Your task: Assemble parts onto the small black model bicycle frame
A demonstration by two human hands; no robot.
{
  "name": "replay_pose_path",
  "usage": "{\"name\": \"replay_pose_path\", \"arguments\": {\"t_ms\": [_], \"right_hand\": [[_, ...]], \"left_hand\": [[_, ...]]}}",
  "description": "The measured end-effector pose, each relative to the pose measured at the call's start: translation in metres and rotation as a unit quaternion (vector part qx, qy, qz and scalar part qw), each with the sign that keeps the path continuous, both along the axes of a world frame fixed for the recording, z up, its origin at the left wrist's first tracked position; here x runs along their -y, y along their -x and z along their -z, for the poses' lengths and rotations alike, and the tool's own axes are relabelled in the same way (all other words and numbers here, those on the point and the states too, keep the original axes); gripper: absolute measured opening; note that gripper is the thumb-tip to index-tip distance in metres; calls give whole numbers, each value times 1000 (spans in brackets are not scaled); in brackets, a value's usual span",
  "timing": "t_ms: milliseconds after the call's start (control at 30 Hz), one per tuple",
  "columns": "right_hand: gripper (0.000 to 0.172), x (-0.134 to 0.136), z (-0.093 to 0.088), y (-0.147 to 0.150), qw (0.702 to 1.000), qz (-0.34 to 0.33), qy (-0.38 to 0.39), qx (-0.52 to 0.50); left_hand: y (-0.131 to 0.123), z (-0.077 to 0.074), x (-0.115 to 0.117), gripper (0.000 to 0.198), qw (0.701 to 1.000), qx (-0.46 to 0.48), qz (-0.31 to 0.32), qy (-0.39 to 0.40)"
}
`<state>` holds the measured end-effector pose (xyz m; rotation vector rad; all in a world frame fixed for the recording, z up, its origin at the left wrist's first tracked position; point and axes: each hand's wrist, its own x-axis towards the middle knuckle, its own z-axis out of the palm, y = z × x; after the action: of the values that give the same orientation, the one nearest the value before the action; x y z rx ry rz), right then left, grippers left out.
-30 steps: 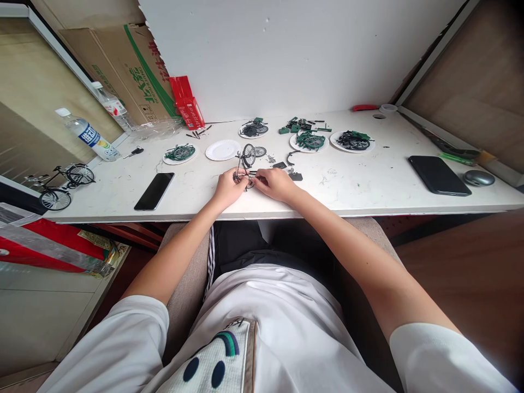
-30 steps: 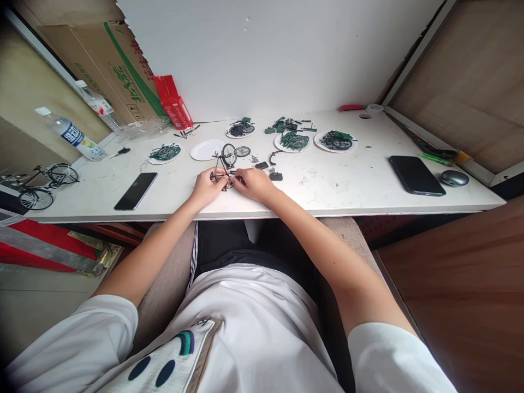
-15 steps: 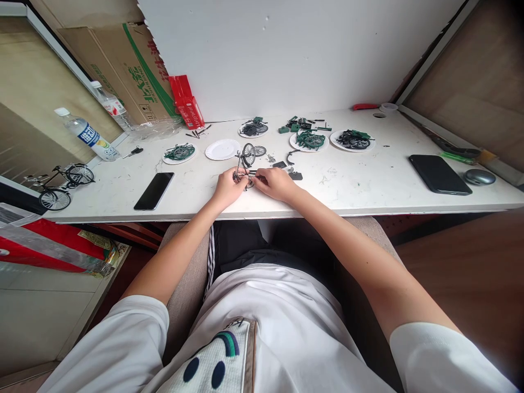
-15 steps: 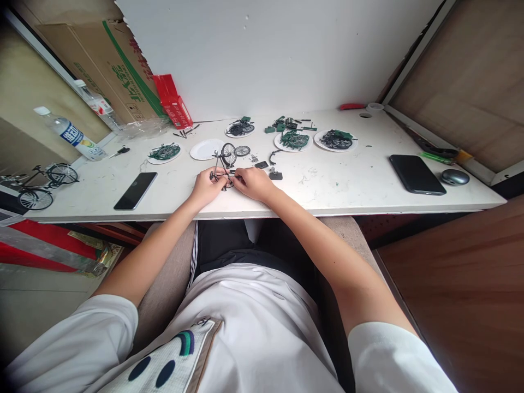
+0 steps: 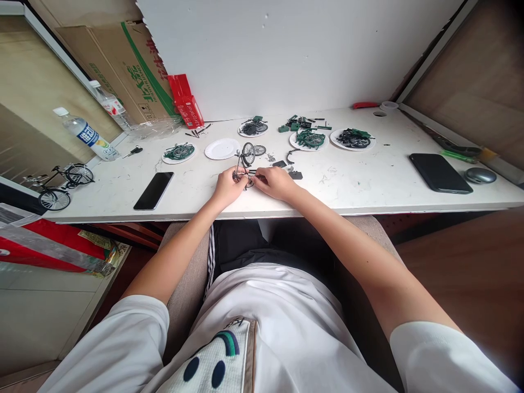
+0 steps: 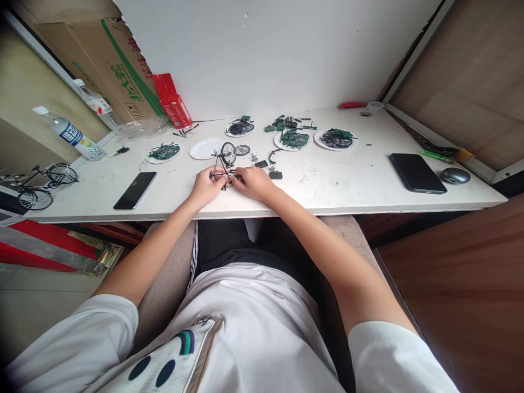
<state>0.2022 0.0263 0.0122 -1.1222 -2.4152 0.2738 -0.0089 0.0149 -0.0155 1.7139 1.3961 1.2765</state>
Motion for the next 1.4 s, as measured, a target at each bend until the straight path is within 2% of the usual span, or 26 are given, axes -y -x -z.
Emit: {"name": "replay_pose_path", "arguments": {"t_ms": [1400], "right_hand": [[34,-1,2,1,1000,6,-6,11]], "left_hand": [[-3,-5,3,22,1000,15,1,3]]}}
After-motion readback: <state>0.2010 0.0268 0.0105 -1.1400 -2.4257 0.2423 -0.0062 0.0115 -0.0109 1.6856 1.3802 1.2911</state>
